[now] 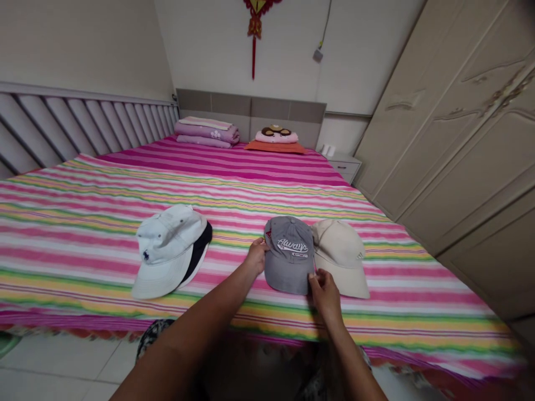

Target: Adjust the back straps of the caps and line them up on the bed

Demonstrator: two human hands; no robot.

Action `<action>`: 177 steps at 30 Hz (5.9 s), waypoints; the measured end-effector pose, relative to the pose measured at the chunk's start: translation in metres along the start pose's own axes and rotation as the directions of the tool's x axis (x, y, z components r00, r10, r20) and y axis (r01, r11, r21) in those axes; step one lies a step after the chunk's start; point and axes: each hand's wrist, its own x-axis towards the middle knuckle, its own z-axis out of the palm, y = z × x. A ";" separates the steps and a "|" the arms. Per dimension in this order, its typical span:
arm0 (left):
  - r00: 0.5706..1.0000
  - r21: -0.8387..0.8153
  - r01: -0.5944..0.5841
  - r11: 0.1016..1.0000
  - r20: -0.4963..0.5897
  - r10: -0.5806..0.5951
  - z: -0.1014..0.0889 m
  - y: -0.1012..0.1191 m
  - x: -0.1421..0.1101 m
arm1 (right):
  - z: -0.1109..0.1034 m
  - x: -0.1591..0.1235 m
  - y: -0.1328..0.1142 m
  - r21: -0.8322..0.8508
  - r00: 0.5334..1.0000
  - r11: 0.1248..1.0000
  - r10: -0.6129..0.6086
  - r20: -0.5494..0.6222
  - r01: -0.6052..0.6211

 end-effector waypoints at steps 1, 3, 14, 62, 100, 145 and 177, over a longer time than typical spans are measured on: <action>1.000 -0.020 0.001 1.000 0.006 -0.001 0.000 0.001 0.001 | 0.000 -0.005 -0.004 -0.013 1.000 1.000 -0.012 -0.011 0.012; 1.000 -0.049 -0.001 0.999 0.010 0.002 0.000 0.001 0.004 | 0.001 -0.015 -0.012 -0.071 0.999 0.997 -0.045 -0.027 0.043; 0.955 0.022 -0.212 0.977 -0.209 0.212 0.002 -0.010 -0.006 | 0.008 -0.037 -0.016 -0.381 0.978 0.902 -0.204 0.034 0.202; 0.875 -0.419 -0.267 0.868 -0.483 0.036 -0.201 0.100 -0.126 | 0.028 -0.120 0.000 0.069 0.844 0.889 -0.453 0.286 0.453; 0.920 -0.372 -0.371 0.851 -0.024 0.391 -0.159 0.080 -0.165 | 0.035 -0.108 -0.041 0.406 0.774 0.913 -0.281 0.567 0.034; 0.905 -0.076 0.101 0.992 0.422 -0.060 -0.120 0.073 -0.182 | -0.018 -0.090 -0.065 0.589 0.642 0.632 -0.182 0.745 -0.504; 0.809 0.335 0.025 0.942 0.547 -0.216 -0.073 0.105 -0.200 | -0.066 -0.098 -0.136 0.725 0.700 0.610 -0.364 0.614 -0.318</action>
